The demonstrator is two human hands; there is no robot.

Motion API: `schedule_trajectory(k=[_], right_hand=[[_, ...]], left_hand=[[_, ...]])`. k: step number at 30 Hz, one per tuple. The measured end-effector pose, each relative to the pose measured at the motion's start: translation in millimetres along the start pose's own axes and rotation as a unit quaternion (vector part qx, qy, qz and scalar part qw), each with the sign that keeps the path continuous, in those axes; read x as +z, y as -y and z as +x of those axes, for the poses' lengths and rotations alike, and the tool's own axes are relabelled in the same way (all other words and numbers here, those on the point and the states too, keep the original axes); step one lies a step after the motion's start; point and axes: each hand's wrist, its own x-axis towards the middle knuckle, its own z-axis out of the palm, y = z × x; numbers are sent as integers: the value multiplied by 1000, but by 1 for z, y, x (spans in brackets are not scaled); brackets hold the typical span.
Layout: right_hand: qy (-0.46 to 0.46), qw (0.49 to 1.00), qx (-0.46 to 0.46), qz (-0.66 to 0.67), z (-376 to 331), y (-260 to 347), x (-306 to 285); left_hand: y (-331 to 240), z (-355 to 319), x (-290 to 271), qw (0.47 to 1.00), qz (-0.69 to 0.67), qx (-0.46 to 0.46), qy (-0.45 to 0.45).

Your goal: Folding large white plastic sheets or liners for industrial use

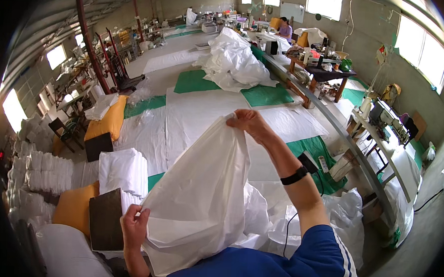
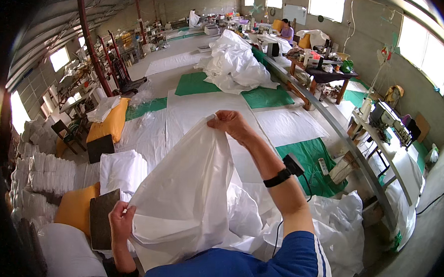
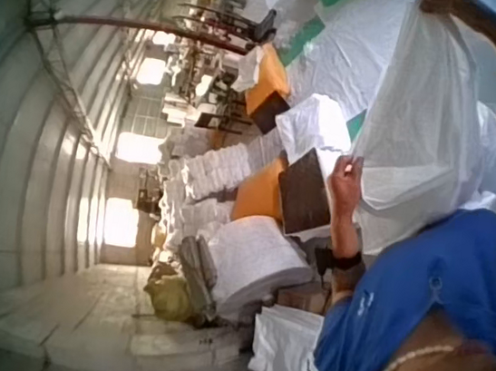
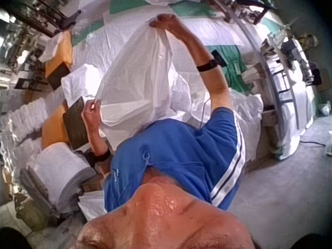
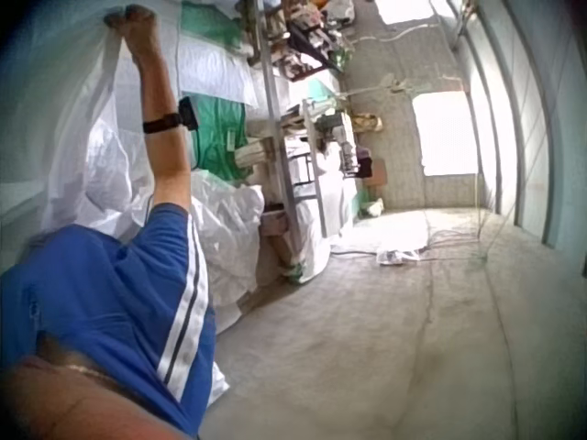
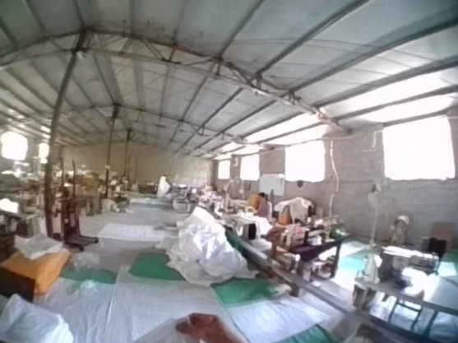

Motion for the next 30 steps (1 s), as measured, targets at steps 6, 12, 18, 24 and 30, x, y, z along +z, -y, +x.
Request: schedule_trajectory(k=[6,12,18,24,30], right_hand=[[-26,998,-47,33,-37,-5,-35],[31,997,2,69,-69,7,-51],[138,963,57,-224,-76,28,-54],[205,873,36,-441,-79,23,-31],[250,924,117,-265,-75,8,-34]], left_hand=[[-26,7,3,987,-131,88,43],[-45,3,0,969,-75,226,70],[-29,0,-9,989,-15,118,89],[-8,-1,-11,995,-17,63,76],[16,-2,-21,982,-149,5,114]])
